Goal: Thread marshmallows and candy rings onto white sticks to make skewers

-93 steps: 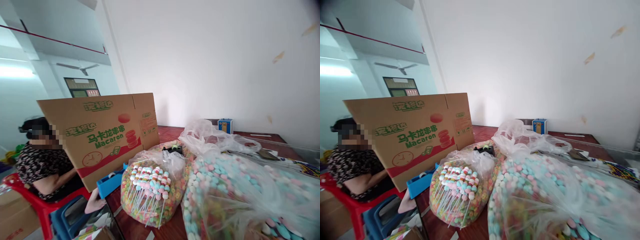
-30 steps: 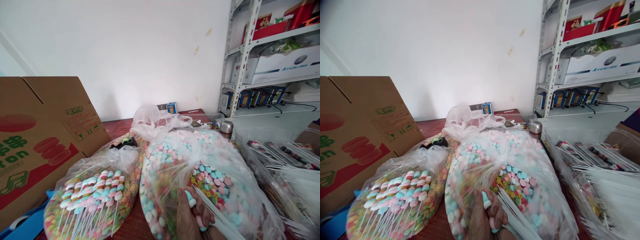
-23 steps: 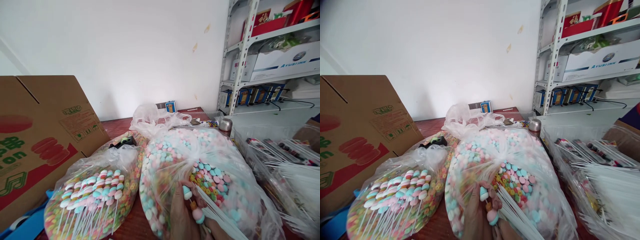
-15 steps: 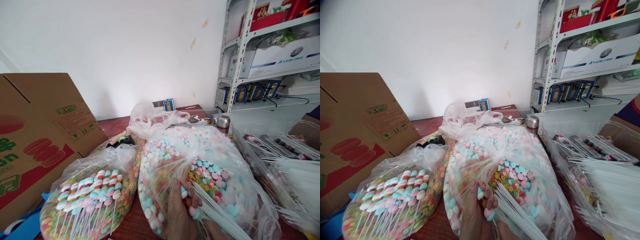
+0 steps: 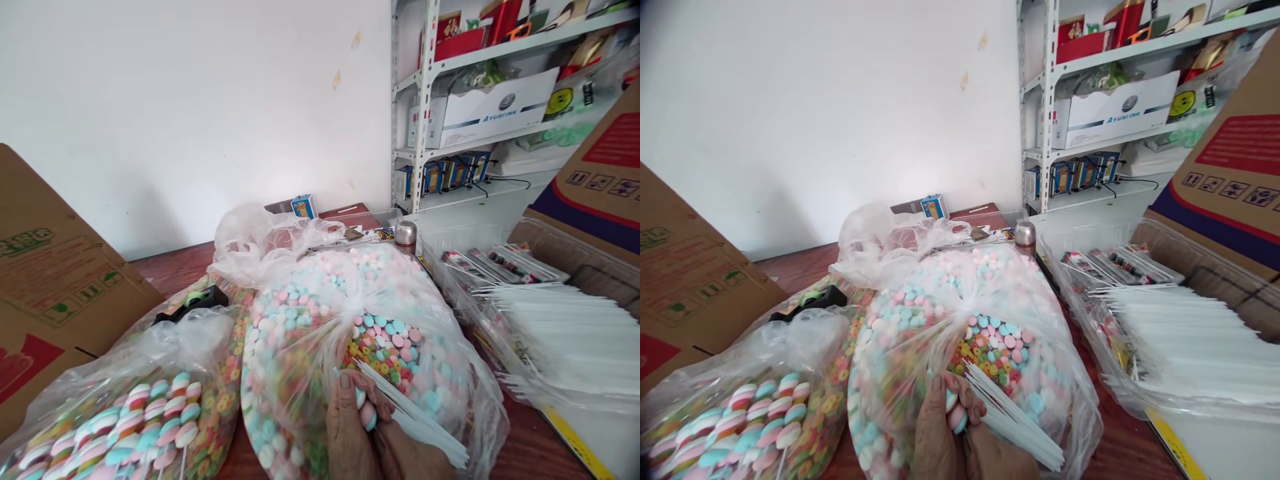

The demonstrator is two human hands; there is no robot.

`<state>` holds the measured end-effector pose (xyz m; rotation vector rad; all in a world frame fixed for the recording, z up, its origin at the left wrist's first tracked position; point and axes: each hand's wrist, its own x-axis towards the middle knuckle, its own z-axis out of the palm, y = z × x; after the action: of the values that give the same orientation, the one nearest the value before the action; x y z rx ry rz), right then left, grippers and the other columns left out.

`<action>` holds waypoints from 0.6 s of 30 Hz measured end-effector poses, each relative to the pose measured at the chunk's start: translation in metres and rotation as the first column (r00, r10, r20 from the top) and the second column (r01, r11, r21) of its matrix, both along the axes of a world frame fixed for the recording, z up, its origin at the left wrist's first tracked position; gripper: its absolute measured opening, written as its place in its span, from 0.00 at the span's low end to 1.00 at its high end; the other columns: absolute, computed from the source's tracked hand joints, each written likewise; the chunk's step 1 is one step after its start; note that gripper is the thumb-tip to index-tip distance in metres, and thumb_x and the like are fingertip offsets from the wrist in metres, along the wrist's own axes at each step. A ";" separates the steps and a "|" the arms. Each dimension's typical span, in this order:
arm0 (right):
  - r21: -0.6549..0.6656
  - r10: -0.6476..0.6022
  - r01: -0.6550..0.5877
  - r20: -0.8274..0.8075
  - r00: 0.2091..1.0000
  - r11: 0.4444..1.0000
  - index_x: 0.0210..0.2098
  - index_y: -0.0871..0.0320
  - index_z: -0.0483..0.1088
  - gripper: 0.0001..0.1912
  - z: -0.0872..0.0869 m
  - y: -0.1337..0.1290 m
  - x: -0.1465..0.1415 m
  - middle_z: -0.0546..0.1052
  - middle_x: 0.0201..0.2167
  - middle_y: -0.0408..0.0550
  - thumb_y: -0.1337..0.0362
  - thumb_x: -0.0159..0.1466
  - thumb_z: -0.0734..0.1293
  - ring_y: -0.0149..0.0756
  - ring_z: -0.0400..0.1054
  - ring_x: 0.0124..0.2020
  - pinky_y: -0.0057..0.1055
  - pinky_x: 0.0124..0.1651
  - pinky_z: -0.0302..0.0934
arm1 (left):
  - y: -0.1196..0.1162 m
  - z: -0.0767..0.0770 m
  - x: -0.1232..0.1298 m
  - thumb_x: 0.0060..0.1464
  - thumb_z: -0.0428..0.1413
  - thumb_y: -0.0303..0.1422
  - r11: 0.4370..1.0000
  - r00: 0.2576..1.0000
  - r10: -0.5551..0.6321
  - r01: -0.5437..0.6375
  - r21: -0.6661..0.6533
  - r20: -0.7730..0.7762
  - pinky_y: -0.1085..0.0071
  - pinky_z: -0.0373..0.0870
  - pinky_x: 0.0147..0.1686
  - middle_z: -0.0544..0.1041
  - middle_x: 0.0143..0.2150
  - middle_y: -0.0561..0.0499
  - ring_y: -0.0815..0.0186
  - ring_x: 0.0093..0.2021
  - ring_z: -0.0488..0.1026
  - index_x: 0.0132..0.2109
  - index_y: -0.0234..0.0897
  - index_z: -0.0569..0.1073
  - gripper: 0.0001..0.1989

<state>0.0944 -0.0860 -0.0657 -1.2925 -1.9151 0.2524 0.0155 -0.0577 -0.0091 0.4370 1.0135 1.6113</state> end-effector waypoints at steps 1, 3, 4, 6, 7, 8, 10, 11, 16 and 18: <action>-0.050 0.020 -0.020 0.001 1.000 0.999 0.59 0.49 0.66 0.20 0.001 0.003 0.002 0.82 0.45 0.48 0.57 0.73 0.53 0.38 0.79 0.43 0.27 0.43 0.72 | 0.001 -0.003 0.001 0.51 0.63 0.49 1.000 1.000 -0.016 0.016 0.009 -0.005 0.74 0.68 0.26 0.73 0.21 0.53 0.66 0.25 0.73 0.26 0.36 0.72 0.20; -0.138 0.093 -0.091 0.004 0.996 0.986 0.60 0.49 0.64 0.20 0.006 0.011 0.016 0.82 0.44 0.46 0.57 0.74 0.51 0.34 0.79 0.42 0.23 0.42 0.71 | 0.003 -0.008 0.002 0.53 0.60 0.51 0.998 0.998 -0.068 0.068 0.020 -0.008 0.72 0.70 0.31 0.78 0.28 0.48 0.63 0.32 0.77 0.33 0.36 0.76 0.20; -0.159 0.122 -0.118 0.010 0.993 0.980 0.59 0.49 0.64 0.19 0.009 0.015 0.027 0.82 0.42 0.45 0.58 0.74 0.52 0.32 0.79 0.40 0.20 0.39 0.71 | 0.006 -0.008 0.000 0.54 0.57 0.54 0.996 0.996 -0.087 0.087 0.026 -0.004 0.69 0.72 0.35 0.81 0.35 0.45 0.60 0.37 0.78 0.39 0.38 0.77 0.23; -0.098 0.131 -0.120 0.114 0.985 0.988 0.55 0.51 0.66 0.17 0.013 0.024 0.054 0.81 0.40 0.45 0.65 0.73 0.53 0.31 0.78 0.38 0.20 0.36 0.70 | 0.014 -0.007 -0.010 0.54 0.52 0.60 0.995 0.995 -0.094 0.096 0.041 -0.043 0.63 0.73 0.45 0.79 0.51 0.42 0.56 0.47 0.77 0.54 0.43 0.74 0.31; -0.043 0.042 -0.034 0.205 0.978 0.998 0.53 0.52 0.68 0.16 0.015 0.027 0.068 0.81 0.39 0.45 0.68 0.71 0.54 0.33 0.78 0.36 0.22 0.34 0.70 | 0.019 -0.006 -0.016 0.55 0.50 0.60 0.995 0.988 -0.089 0.095 0.039 -0.129 0.60 0.72 0.48 0.76 0.56 0.42 0.55 0.50 0.76 0.59 0.46 0.71 0.33; 0.024 -0.054 0.049 0.305 0.951 0.999 0.52 0.52 0.68 0.17 0.017 0.030 0.080 0.80 0.38 0.46 0.71 0.69 0.56 0.34 0.78 0.34 0.24 0.31 0.69 | 0.025 -0.004 -0.023 0.57 0.50 0.58 0.995 0.957 -0.086 0.099 0.033 -0.278 0.58 0.70 0.51 0.75 0.58 0.42 0.54 0.52 0.75 0.60 0.47 0.70 0.30; 0.069 -0.131 0.111 0.484 0.865 0.991 0.49 0.52 0.70 0.20 0.022 0.033 0.098 0.78 0.36 0.47 0.76 0.62 0.59 0.38 0.76 0.33 0.28 0.31 0.67 | 0.037 0.000 -0.036 0.61 0.53 0.46 0.989 0.737 -0.099 0.146 0.015 -0.669 0.57 0.67 0.54 0.77 0.55 0.43 0.54 0.53 0.73 0.55 0.44 0.75 0.19; 0.080 -0.146 0.122 0.549 0.823 0.989 0.46 0.53 0.72 0.21 0.025 0.034 0.102 0.77 0.35 0.47 0.78 0.59 0.60 0.40 0.75 0.33 0.31 0.31 0.67 | 0.042 0.000 -0.041 0.62 0.53 0.40 0.982 0.558 -0.099 0.187 0.009 -0.824 0.57 0.67 0.54 0.78 0.52 0.44 0.54 0.52 0.73 0.51 0.43 0.77 0.14; 0.087 -0.128 0.094 0.658 0.742 0.992 0.37 0.56 0.74 0.18 0.037 0.038 0.094 0.75 0.31 0.50 0.81 0.53 0.62 0.44 0.72 0.29 0.38 0.30 0.64 | 0.066 -0.006 -0.038 0.61 0.49 0.24 0.955 -0.264 -0.016 0.281 -0.093 -0.964 0.56 0.69 0.47 0.79 0.44 0.43 0.52 0.47 0.72 0.45 0.39 0.79 0.15; 0.085 -0.116 0.079 0.684 0.721 0.993 0.36 0.56 0.74 0.17 0.039 0.040 0.089 0.75 0.32 0.51 0.81 0.53 0.62 0.44 0.71 0.30 0.39 0.30 0.63 | 0.072 -0.010 -0.032 0.59 0.51 0.23 0.956 -0.456 -0.036 0.244 -0.163 -0.889 0.56 0.69 0.45 0.78 0.43 0.43 0.50 0.46 0.72 0.43 0.39 0.79 0.13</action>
<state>0.1834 -0.0461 -0.0266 -1.5897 -2.4261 -0.4004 -0.0164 0.0141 -0.0188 2.3881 1.9598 0.4654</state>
